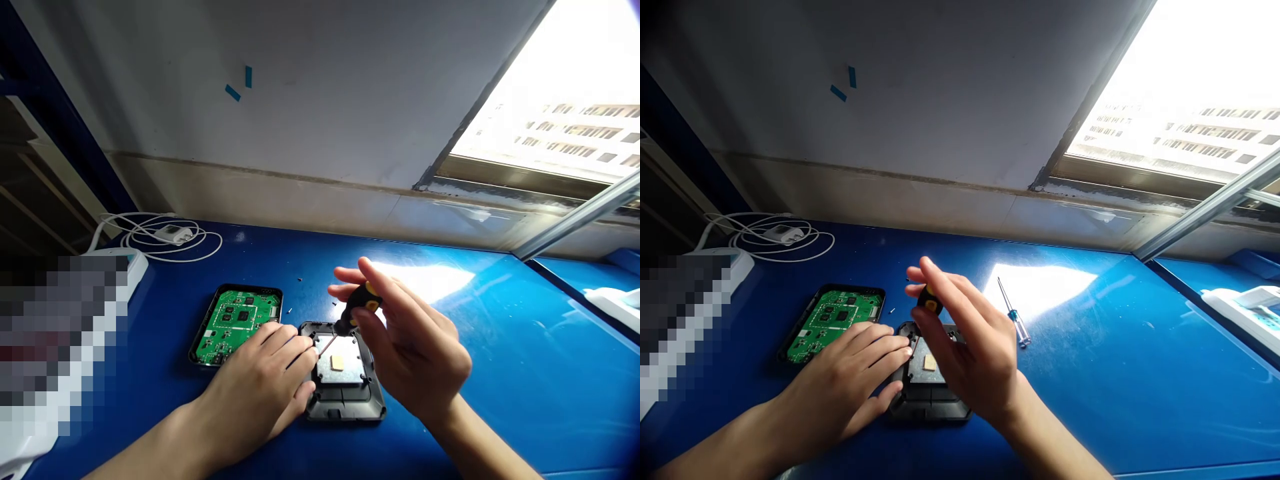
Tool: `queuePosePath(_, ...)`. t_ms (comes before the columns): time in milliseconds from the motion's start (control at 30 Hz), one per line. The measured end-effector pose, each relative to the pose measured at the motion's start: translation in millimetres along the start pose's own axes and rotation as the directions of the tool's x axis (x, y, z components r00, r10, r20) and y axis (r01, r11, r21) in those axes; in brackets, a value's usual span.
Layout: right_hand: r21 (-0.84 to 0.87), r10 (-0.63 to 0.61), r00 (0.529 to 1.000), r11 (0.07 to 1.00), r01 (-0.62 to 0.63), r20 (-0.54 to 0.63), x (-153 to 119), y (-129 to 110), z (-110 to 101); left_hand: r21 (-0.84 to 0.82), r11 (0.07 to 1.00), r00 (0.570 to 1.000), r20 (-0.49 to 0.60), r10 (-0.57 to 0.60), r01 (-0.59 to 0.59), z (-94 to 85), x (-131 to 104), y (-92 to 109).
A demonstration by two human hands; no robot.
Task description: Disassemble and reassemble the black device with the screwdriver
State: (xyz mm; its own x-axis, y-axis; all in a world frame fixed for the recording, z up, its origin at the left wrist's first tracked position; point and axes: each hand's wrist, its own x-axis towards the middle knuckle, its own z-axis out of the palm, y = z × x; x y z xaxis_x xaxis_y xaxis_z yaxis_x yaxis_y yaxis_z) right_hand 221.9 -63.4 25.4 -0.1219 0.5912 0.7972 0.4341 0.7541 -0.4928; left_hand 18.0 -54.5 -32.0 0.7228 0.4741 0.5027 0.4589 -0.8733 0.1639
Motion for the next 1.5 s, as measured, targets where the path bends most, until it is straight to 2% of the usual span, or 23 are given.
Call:
queuePosePath(167,-0.080,-0.050,0.989,0.996,0.039,-0.139,0.5,3.6,4.2,-0.010,1.000,1.000,-0.019,0.023,-0.023,-2.9,2.2,0.3)
queuePosePath(367,0.029,-0.071,0.997,0.997,0.071,0.000,-2.6,-2.6,8.0,0.007,1.000,1.000,-0.009,0.024,-0.024,-0.8,1.5,0.2)
queuePosePath(500,0.002,-0.058,0.996,0.998,0.058,-0.064,0.1,-0.4,8.3,-0.012,1.000,1.000,-0.016,0.021,-0.021,-3.0,2.7,0.3)
queuePosePath(600,-0.045,-0.094,0.989,0.995,0.089,-0.116,-0.4,2.2,7.7,-0.013,1.000,1.000,-0.013,0.023,-0.024,-5.1,3.0,0.7)
queuePosePath(800,0.022,-0.084,0.996,0.996,0.084,-0.006,-0.1,-0.8,7.2,0.003,1.000,1.000,0.003,0.024,-0.024,-0.4,-1.2,0.6)
queuePosePath(1033,-0.034,-0.106,0.986,0.994,0.103,-0.125,2.7,3.3,10.6,-0.014,0.999,0.999,-0.018,0.031,-0.031,-4.9,3.0,-0.1)
queuePosePath(1167,0.091,-0.094,0.995,0.991,0.096,-0.029,-0.1,0.3,13.4,-0.020,0.999,0.999,0.025,0.026,-0.026,-2.7,1.9,-0.2)
queuePosePath(1267,0.107,-0.115,0.993,0.988,0.113,0.013,2.8,-1.2,14.2,-0.031,0.999,1.000,0.027,0.016,-0.015,-0.2,-0.3,-0.6)
queuePosePath(1500,0.012,-0.118,0.989,0.993,0.120,-0.093,5.1,3.0,14.7,-0.028,0.999,1.000,-0.003,0.020,-0.020,-2.6,1.2,-1.1)
